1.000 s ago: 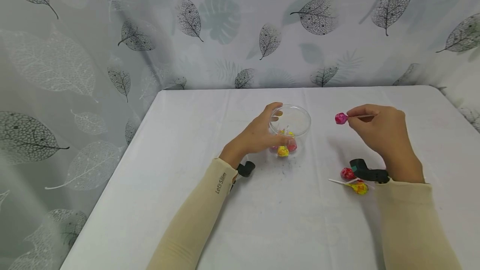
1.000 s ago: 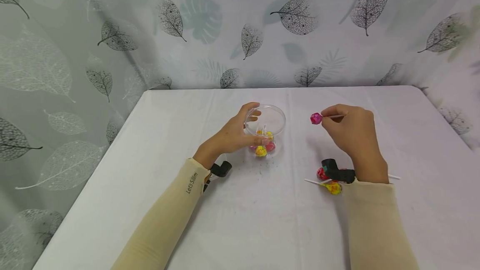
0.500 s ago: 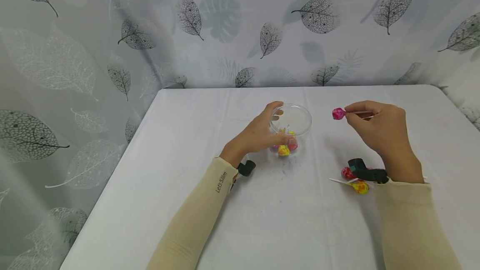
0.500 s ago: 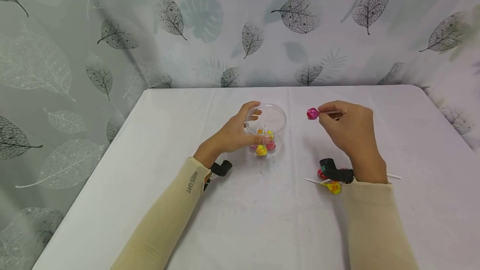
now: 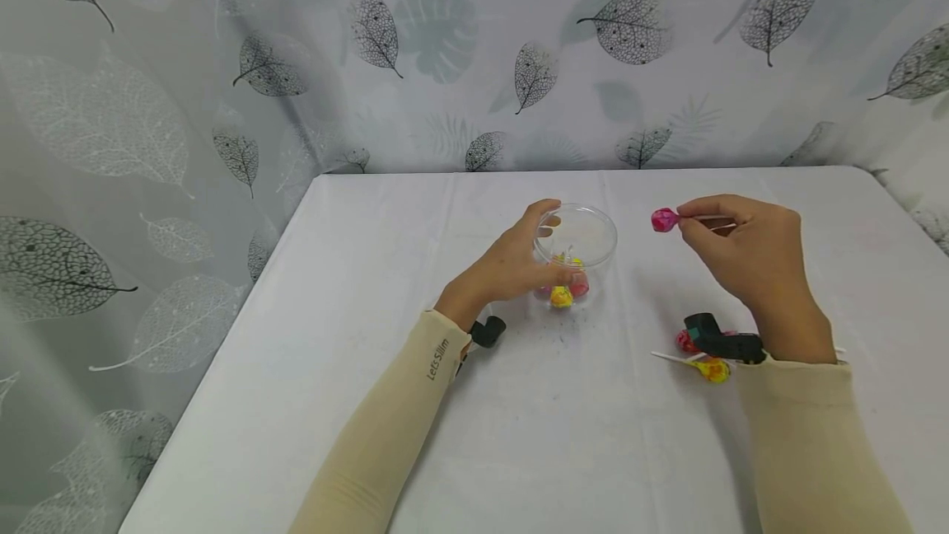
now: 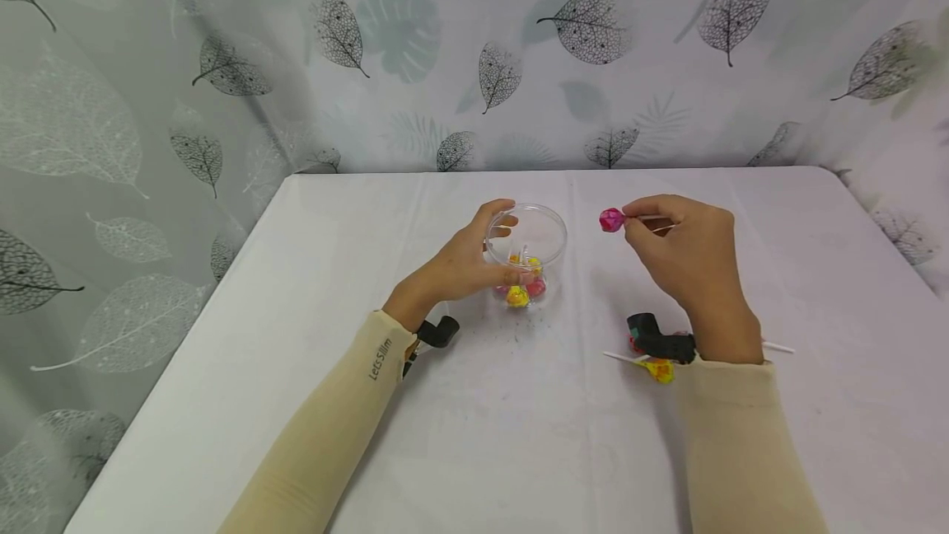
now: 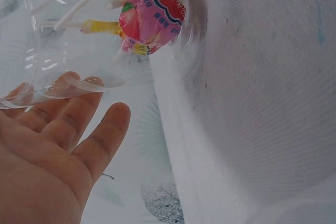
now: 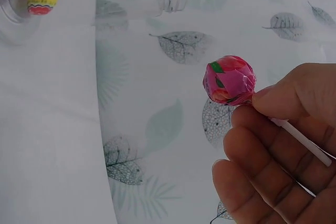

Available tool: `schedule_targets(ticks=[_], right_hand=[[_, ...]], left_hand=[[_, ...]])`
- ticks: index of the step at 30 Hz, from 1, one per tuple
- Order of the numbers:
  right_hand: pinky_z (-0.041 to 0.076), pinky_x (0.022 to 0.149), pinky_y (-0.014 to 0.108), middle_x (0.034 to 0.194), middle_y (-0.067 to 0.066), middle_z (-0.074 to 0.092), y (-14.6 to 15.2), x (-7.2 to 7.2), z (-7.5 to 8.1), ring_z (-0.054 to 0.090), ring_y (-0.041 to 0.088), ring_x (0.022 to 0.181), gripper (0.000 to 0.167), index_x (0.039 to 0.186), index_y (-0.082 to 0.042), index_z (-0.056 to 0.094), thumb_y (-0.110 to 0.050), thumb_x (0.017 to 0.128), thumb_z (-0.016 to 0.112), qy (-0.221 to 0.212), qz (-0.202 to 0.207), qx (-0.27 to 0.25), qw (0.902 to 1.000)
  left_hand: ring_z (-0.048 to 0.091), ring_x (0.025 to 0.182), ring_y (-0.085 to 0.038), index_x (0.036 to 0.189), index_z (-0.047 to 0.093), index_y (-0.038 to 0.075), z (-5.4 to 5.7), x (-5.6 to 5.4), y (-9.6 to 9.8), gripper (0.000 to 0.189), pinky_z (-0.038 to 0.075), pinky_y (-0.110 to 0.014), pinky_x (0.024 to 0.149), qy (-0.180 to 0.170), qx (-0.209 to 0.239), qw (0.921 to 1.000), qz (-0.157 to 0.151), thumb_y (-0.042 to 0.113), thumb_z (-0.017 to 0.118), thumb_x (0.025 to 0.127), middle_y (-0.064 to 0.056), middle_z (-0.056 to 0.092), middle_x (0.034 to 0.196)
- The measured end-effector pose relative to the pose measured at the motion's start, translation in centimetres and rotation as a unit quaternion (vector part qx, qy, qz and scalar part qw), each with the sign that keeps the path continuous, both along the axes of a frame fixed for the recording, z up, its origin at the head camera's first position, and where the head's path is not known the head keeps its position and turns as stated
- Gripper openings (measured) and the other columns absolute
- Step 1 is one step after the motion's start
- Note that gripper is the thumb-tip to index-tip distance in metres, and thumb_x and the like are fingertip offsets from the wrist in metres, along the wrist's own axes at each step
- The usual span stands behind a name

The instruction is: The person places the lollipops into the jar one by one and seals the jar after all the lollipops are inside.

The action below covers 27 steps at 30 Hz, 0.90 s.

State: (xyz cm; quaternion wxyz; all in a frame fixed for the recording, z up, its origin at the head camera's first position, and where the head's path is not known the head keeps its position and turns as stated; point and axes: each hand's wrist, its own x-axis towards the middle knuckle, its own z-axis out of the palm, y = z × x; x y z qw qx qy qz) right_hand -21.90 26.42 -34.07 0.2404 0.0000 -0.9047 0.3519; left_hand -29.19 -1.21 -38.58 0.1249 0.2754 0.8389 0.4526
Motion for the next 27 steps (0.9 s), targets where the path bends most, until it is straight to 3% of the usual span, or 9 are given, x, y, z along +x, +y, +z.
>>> schedule_targets(ticks=[27], right_hand=[[0.041, 0.065, 0.002, 0.098, 0.02, 0.078, -1.4, 0.4, 1.1, 0.052, -0.025, 0.069, 0.016, 0.104, -0.002, 0.082, -0.008, 0.094, 0.071, 0.069, 0.037, -0.012, 0.9968]], left_hand=[[0.043, 0.146, -0.016, 0.161, 0.021, 0.032, 0.1, 0.0, 0.0, 0.103, 0.039, -0.054, 0.116, -0.004, -0.006, 1.0, 0.001, 0.045, 0.088, 0.083, 0.003, 0.044, 0.158]])
